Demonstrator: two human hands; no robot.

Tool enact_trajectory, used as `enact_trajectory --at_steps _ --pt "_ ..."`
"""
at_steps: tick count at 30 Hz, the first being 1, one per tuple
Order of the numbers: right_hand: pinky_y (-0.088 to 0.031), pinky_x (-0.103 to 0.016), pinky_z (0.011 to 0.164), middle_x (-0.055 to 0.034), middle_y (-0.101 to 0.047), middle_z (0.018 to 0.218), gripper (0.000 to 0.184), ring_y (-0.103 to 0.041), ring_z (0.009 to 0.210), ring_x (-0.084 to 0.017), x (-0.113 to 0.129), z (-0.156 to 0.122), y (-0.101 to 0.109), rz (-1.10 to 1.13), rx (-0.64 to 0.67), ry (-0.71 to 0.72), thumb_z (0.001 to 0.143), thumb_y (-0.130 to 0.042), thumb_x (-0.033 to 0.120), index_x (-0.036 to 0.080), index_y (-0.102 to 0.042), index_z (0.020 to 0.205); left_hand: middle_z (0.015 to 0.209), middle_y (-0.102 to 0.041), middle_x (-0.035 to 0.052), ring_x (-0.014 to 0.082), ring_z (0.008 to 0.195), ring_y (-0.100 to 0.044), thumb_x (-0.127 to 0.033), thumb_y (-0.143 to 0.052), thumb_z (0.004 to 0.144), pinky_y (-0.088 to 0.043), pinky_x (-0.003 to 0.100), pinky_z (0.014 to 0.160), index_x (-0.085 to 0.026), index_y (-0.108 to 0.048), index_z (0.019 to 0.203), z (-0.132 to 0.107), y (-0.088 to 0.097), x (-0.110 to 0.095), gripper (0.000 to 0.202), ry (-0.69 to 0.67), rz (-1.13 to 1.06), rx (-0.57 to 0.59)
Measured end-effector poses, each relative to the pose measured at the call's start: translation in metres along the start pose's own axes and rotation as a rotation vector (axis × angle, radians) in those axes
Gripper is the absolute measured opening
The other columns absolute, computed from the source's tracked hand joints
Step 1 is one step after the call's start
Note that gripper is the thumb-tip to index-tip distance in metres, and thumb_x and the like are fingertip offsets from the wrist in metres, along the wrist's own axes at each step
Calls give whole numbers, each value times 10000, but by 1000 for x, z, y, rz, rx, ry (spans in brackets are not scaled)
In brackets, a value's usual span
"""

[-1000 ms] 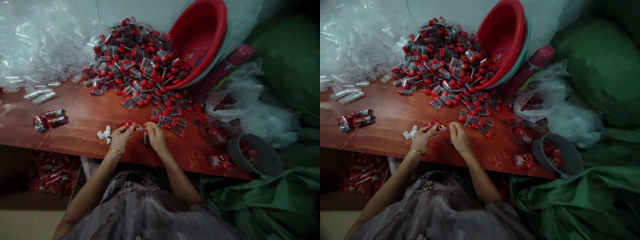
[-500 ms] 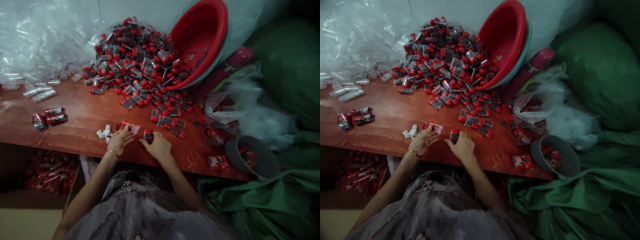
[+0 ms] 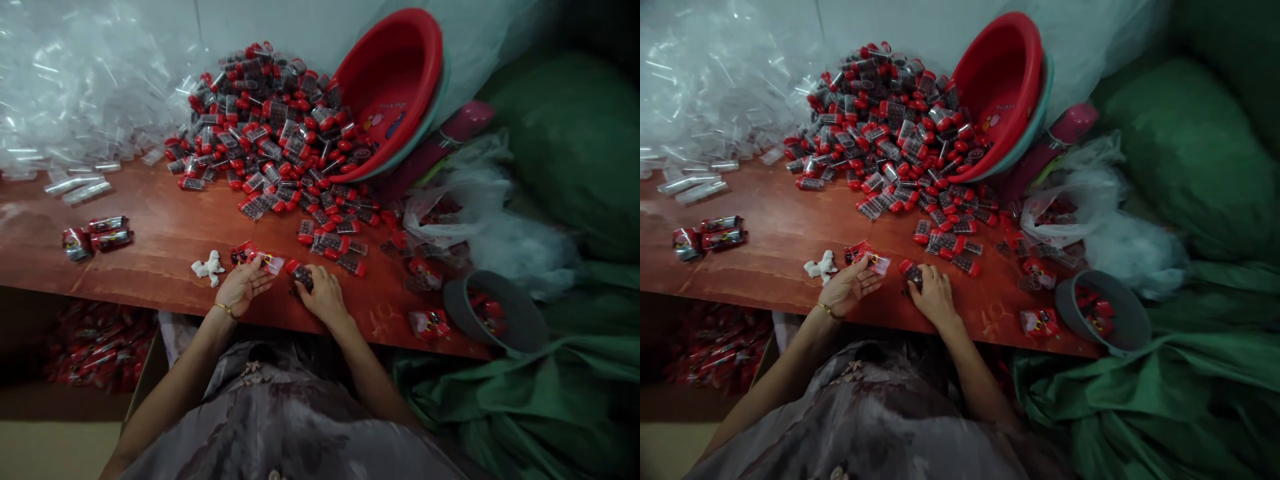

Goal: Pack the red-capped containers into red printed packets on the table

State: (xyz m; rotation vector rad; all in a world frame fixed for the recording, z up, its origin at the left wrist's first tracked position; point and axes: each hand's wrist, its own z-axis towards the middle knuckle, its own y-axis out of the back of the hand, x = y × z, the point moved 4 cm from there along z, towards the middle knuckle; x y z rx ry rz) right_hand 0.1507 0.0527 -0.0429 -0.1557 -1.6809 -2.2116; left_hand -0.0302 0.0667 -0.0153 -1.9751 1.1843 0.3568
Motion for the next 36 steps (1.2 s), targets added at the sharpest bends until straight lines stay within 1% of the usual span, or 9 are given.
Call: enact_trajectory --at_steps 4,7,10,13,16,19,21,28,36 --pt "-484 -353 726 -119 -681 918 290 -641 789 -221 -10 -8 6 229 -36 -56 868 -458 349 149 -570 1047 663 -677 30 165 670 -651 -337 -758 653 -489 278 663 -167 -629 710 0 2 1 221 -5 0 -13" --pt "-512 -310 620 -61 -699 782 356 -632 575 -166 -11 -15 14 548 47 -207 879 -458 384 150 -546 1132 681 -683 34 164 678 -651 -338 -760 651 -492 283 684 -170 -643 735 0 1 1 222 4 -3 -4" --pt "-530 -286 623 1 -671 658 388 -628 538 -143 -3 -20 30 762 21 -266 883 -481 378 163 -527 1202 678 -682 31 161 675 -652 -331 -750 668 -499 291 703 -173 -651 762 -2 -2 1 208 35 -27 16" --pt "-538 -304 737 -31 -695 836 327 -665 726 -156 7 -21 49 713 -116 -144 879 -510 312 217 -576 1185 696 -692 33 166 691 -660 -318 -716 711 -504 300 710 -181 -653 788 -4 -6 4 169 86 -53 43" --pt "-513 -326 850 -71 -644 1084 292 -631 969 -176 14 -20 60 602 -220 102 877 -512 207 254 -619 1144 715 -703 37 167 694 -666 -313 -691 741 -504 307 725 -184 -653 805 -6 -9 6 149 127 -49 54" --pt "-509 -330 862 -83 -578 1166 391 -585 1060 -176 15 -19 62 521 -267 315 862 -492 97 284 -590 1191 704 -705 38 162 676 -667 -293 -669 765 -503 305 730 -178 -652 809 -8 -10 7 124 152 -24 43" --pt "-508 -344 868 -87 -536 1204 469 -557 1099 -182 13 -19 61 469 -276 381 852 -471 52 305 -551 1238 687 -704 42 158 659 -667 -285 -656 776 -504 294 714 -170 -647 795 -9 -10 7 117 155 6 34" --pt "-513 -359 865 -86 -504 1201 594 -536 1097 -191 14 -18 59 374 -247 450 829 -456 2 338 -465 1319 678 -708 60 152 628 -661 -360 -776 631 -514 264 662 -142 -649 761 -6 -10 7 283 47 127 45" --pt "-518 -368 848 -97 -511 1197 575 -548 1054 -201 21 -24 51 275 -372 323 817 -454 -13 306 -505 1292 693 -698 37 136 593 -650 -385 -823 529 -514 252 623 -142 -647 771 -1 -15 18 386 -115 94 -27"
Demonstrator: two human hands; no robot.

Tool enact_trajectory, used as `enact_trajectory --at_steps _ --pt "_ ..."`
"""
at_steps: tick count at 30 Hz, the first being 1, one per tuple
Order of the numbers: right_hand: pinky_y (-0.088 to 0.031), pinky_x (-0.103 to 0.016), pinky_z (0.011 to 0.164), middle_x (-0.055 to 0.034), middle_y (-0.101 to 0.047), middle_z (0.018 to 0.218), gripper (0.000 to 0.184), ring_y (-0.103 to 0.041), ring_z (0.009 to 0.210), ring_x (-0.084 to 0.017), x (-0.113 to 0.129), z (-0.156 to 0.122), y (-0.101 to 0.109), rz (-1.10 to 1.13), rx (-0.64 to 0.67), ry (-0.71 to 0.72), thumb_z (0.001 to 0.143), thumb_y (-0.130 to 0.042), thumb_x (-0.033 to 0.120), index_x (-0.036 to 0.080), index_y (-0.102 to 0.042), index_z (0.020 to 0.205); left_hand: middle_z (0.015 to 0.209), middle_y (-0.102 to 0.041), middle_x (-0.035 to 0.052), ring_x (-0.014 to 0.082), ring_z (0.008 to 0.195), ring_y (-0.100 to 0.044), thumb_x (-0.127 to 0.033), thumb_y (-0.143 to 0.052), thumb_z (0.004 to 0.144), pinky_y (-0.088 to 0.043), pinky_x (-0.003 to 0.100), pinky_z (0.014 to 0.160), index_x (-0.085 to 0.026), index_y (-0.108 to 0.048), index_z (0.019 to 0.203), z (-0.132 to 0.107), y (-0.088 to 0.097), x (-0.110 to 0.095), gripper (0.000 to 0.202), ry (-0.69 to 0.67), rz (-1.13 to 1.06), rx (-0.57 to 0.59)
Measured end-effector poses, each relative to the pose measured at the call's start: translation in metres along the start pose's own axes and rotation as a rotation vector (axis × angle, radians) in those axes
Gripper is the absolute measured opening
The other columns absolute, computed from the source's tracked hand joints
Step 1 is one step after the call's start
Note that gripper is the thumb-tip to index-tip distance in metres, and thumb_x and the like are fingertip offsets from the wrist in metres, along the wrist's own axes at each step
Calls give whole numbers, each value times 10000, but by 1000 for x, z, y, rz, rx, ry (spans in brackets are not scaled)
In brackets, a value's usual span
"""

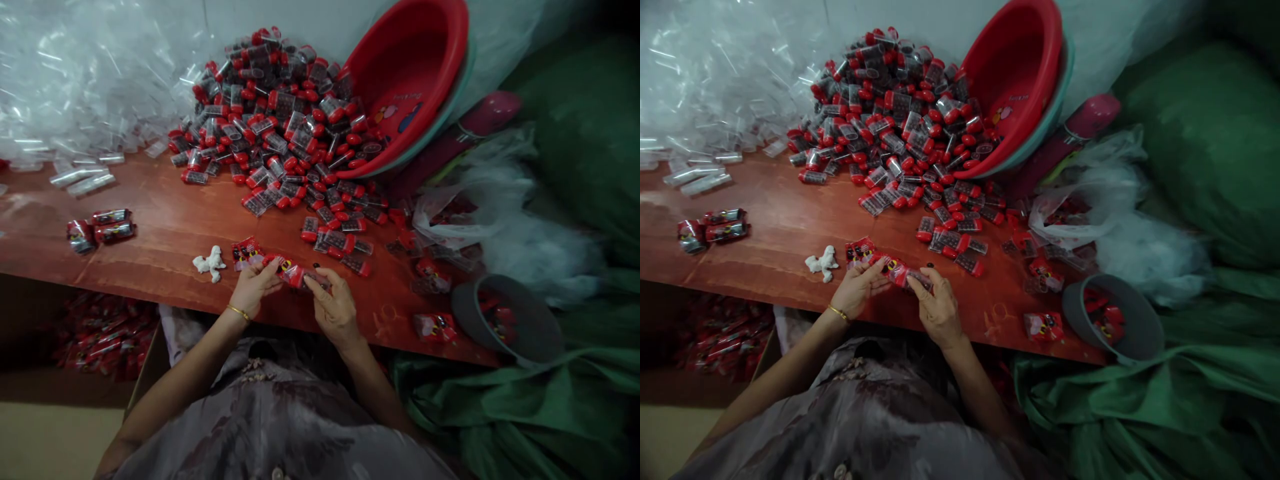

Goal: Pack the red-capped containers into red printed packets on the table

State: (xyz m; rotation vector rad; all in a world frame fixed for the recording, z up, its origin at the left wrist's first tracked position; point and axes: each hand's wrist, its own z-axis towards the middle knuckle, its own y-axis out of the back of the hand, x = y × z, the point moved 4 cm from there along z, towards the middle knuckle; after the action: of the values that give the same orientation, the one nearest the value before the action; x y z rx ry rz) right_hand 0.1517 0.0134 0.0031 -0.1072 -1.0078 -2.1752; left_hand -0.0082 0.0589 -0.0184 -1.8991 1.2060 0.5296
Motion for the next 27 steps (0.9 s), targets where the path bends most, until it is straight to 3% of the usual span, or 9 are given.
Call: enact_trajectory --at_steps 8,12,16,18,20,22,27 --pt "-516 -364 854 -107 -515 1172 565 -543 1058 -204 7 5 -13 19 -91 -71 830 -437 11 279 -464 1326 713 -695 15 113 610 -638 -337 -868 421 -512 226 615 -136 -640 729 -8 -19 12 433 27 -85 29" --pt "-497 -371 902 -118 -513 1214 512 -532 1103 -206 11 13 -15 67 -73 -110 847 -451 59 256 -466 1319 668 -692 16 97 583 -627 -346 -853 464 -496 198 608 -136 -645 685 -8 -25 7 369 31 -135 95" --pt "-496 -357 910 -133 -586 1189 418 -580 1080 -214 3 15 -14 235 -8 -388 872 -489 236 173 -480 1285 686 -706 32 118 630 -646 -311 -843 484 -504 205 637 -136 -668 691 -7 -27 -7 323 -42 -96 132" --pt "-542 -289 757 -69 -686 927 316 -663 816 -167 -6 11 -17 344 55 -594 891 -459 295 177 -566 1164 692 -709 37 134 657 -654 -280 -852 453 -513 221 662 -129 -669 670 -4 -25 -11 322 -96 -54 103" --pt "-516 -217 555 16 -646 636 266 -612 530 -114 -11 7 -21 471 121 -744 898 -439 338 187 -619 1022 681 -706 30 126 640 -645 -280 -852 445 -510 217 655 -126 -665 652 0 -24 -8 319 -130 -17 73" --pt "-472 -190 476 42 -605 554 255 -565 447 -96 -12 6 -21 521 97 -796 882 -456 362 184 -629 944 683 -703 21 108 621 -628 -316 -839 478 -499 204 639 -127 -671 676 3 -25 1 321 -162 7 71" --pt "-510 -214 586 -15 -695 722 222 -645 613 -128 -10 9 -16 424 -83 -781 840 -517 367 185 -637 882 762 -708 34 114 658 -622 -387 -786 578 -491 220 657 -126 -687 796 0 -36 21 354 -236 47 144"
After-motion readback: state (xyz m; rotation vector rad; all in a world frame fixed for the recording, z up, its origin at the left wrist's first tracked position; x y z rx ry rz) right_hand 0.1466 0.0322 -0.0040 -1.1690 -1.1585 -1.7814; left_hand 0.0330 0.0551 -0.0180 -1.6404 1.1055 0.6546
